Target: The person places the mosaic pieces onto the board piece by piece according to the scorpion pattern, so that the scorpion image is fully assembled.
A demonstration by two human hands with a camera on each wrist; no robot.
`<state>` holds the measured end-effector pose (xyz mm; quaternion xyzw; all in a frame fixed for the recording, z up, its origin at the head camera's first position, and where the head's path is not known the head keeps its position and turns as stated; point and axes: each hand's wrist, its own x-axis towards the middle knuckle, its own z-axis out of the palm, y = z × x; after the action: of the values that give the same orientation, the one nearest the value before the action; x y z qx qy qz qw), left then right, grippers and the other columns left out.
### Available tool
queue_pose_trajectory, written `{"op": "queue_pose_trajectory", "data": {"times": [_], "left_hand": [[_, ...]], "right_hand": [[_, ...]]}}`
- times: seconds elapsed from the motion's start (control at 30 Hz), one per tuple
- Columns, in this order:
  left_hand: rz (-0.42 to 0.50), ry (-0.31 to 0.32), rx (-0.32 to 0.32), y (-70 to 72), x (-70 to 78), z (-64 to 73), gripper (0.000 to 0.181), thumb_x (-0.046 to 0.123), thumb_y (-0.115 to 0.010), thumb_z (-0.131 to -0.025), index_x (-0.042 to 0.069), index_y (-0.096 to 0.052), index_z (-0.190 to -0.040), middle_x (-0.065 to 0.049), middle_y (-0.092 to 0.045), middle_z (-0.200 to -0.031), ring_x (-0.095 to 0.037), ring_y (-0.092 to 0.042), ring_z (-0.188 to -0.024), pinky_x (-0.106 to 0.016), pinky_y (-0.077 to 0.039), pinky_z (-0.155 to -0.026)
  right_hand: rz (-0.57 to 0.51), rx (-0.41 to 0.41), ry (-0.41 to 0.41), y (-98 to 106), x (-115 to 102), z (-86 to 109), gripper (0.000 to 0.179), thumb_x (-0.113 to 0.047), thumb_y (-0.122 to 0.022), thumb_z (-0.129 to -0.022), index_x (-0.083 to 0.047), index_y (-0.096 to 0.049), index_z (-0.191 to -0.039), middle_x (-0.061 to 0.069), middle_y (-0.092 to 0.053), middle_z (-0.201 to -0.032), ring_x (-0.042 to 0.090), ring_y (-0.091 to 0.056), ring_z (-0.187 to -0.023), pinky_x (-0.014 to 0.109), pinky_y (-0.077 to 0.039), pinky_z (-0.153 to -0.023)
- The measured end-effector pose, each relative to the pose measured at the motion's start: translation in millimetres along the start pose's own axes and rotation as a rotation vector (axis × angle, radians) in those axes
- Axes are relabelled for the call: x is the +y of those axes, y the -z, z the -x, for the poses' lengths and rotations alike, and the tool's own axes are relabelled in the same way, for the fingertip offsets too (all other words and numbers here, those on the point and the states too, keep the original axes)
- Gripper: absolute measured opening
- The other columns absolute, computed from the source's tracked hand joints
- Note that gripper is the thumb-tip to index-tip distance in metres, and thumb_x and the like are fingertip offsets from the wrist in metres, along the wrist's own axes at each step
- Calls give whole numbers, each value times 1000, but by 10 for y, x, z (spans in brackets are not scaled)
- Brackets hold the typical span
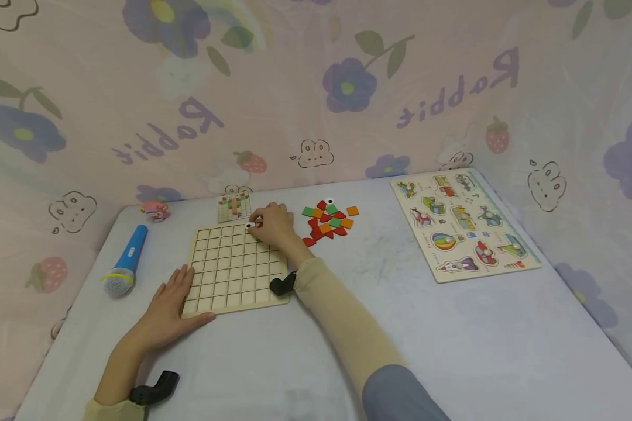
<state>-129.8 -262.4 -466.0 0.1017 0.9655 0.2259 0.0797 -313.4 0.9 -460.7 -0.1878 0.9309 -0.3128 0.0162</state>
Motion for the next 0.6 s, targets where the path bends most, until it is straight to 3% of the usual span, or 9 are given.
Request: {"op": "queue_pose_trajectory", "data": {"times": [0.6], "left_hand": [[-1,-4,7,-33,-45,-17,126,71,-73,-88,-1,-9,-169,-24,-4,-177,-46,-2,-163,-69,-4,-127]], "right_hand": [[22,0,-17,-30,7,-4,29,-44,-76,-97,-27,-78,-121,9,-62,-131,34,-52,-124,53,-43,-99]]}}
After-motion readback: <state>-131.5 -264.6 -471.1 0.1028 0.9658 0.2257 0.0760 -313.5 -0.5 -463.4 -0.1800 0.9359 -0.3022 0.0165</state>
